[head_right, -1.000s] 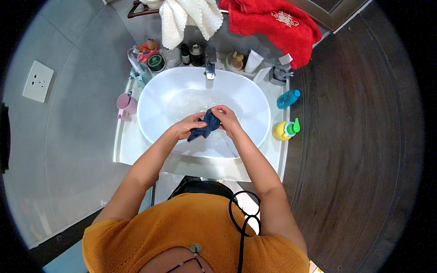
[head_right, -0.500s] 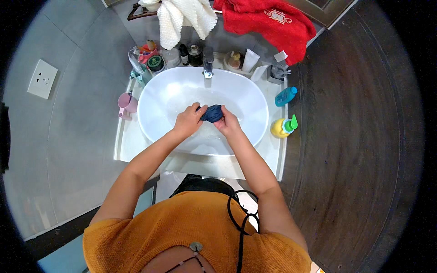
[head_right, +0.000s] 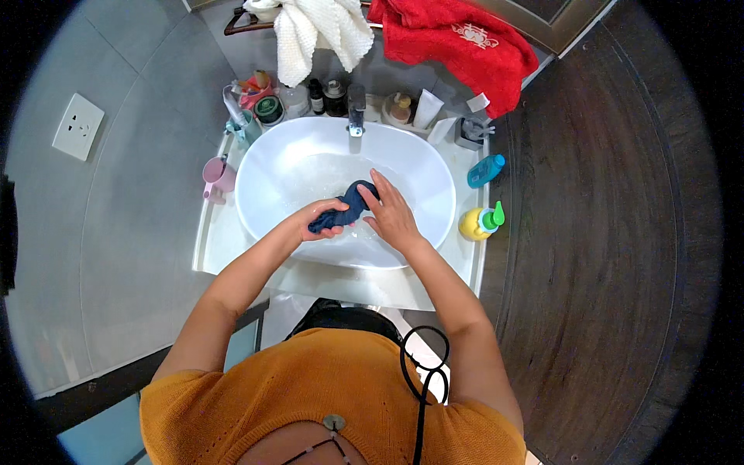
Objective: The person rinses a blue cloth in a sink, wrings it out, and then wipes the exterior surfaces of a portable speaker on a counter.
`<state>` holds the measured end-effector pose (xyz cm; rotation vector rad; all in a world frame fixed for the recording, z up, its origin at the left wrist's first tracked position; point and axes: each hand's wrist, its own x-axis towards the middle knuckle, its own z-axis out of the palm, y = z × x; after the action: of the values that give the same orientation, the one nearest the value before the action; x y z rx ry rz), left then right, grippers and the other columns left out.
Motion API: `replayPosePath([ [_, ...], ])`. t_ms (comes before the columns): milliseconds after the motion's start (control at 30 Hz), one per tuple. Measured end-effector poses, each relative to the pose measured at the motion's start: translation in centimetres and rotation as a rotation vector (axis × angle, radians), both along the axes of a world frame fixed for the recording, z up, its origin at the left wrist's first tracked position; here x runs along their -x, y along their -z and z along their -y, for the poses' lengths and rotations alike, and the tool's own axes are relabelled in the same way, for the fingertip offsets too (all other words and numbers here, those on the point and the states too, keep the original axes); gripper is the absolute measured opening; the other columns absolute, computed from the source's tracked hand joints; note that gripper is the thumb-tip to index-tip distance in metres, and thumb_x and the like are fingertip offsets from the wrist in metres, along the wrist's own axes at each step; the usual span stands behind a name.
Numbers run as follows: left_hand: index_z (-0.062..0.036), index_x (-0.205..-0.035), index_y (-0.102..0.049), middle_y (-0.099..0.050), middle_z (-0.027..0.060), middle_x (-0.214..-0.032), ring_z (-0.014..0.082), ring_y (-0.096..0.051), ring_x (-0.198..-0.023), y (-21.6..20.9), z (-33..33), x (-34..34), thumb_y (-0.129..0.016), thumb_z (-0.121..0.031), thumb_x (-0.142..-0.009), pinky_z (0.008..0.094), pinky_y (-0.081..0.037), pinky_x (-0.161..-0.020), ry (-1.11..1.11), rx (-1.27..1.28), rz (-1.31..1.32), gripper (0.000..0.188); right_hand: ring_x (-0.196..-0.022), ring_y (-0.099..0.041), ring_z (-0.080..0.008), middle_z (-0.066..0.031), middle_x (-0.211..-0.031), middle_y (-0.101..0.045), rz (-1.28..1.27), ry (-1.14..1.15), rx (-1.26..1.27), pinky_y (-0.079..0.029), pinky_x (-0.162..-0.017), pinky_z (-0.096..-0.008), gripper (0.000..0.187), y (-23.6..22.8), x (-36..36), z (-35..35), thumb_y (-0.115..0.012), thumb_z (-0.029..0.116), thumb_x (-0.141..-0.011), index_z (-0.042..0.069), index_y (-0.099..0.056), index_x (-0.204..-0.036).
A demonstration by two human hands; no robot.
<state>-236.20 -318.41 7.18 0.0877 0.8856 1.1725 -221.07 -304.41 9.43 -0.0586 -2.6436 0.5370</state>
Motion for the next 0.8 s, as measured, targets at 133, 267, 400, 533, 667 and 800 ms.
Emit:
replayPosePath([
  [133, 0.0012, -0.106, -0.045, -0.057, 0.0149, -0.085, 0.0128, -0.047, -0.047, -1.4, -0.2, -0.7, -0.058, -0.022, -0.079, 0.0186, -0.031, -0.03, 0.121, -0.077, 0.186, 0.037, -0.098, -0.053, -0.0285, -0.0098, -0.128, -0.041, -0.019, -0.06, 0.008, -0.049, -0.075, -0.0348, 0.063, -0.9, 0.8, -0.7, -0.069, 0.003, -0.059, 0.013, -0.046, -0.117],
  [267, 0.0003, -0.102, -0.049, -0.058, 0.0133, -0.085, 0.0139, -0.051, -0.054, -1.4, -0.8, 0.3, -0.062, -0.028, -0.076, 0.0193, -0.039, -0.04, 0.318, -0.152, -0.103, 0.041, -0.076, -0.057, -0.0237, -0.0046, -0.105, -0.055, -0.022, -0.143, -0.227, -0.048, -0.055, -0.035, 0.039, -2.0, 1.9, -2.2, -0.064, 0.008, -0.065, 0.012, -0.052, -0.102],
  [400, -0.0027, -0.095, -0.056, -0.06, 0.0127, -0.081, 0.0217, -0.058, -0.065, -2.3, -1.7, 1.3, -0.068, -0.032, -0.067, 0.0305, -0.048, -0.057, 0.455, -0.201, -1.11, 0.043, -0.068, -0.057, -0.0271, -0.0068, -0.084, -0.058, 0.198, -0.073, -0.224, -0.046, -0.054, -0.0368, 0.027, -1.7, 2.4, -1.8, -0.064, 0.009, -0.064, 0.01, -0.052, -0.088],
  [533, -0.0067, -0.086, -0.056, -0.061, 0.0135, -0.08, 0.032, -0.06, -0.075, -4.0, -2.2, 0.6, -0.064, -0.023, -0.064, 0.0423, -0.048, -0.065, 0.496, -0.175, -1.826, 0.028, -0.064, -0.058, -0.0319, -0.0117, -0.069, -0.057, 0.28, 0.067, -0.045, -0.046, -0.054, -0.04, 0.017, -0.4, 2.6, -0.6, -0.06, 0.011, -0.067, 0.007, -0.051, -0.081],
  [667, -0.0104, -0.083, -0.054, -0.058, 0.0101, -0.079, 0.0298, -0.061, -0.072, -3.0, -2.1, 1.3, -0.059, -0.019, -0.069, 0.0418, -0.048, -0.06, 0.369, -0.227, -2.114, 0.017, -0.058, -0.057, -0.0303, -0.014, -0.061, -0.054, 0.302, 0.152, 0.291, -0.043, -0.051, -0.0382, 0.017, 1.4, 3.3, 0.3, -0.061, 0.014, -0.069, 0.005, -0.051, -0.079],
  [800, -0.0122, -0.082, -0.054, -0.055, 0.0068, -0.074, 0.0247, -0.061, -0.067, -3.4, -2.0, 2.0, -0.058, -0.017, -0.07, 0.0369, -0.048, -0.054, 0.25, -0.35, -2.253, 0.013, -0.041, -0.045, -0.0168, -0.0072, -0.054, -0.048, 0.461, 0.162, 1.076, -0.032, -0.038, -0.0291, 0.018, 0.5, 3.9, 0.7, -0.062, 0.016, -0.071, 0.006, -0.048, -0.075],
])
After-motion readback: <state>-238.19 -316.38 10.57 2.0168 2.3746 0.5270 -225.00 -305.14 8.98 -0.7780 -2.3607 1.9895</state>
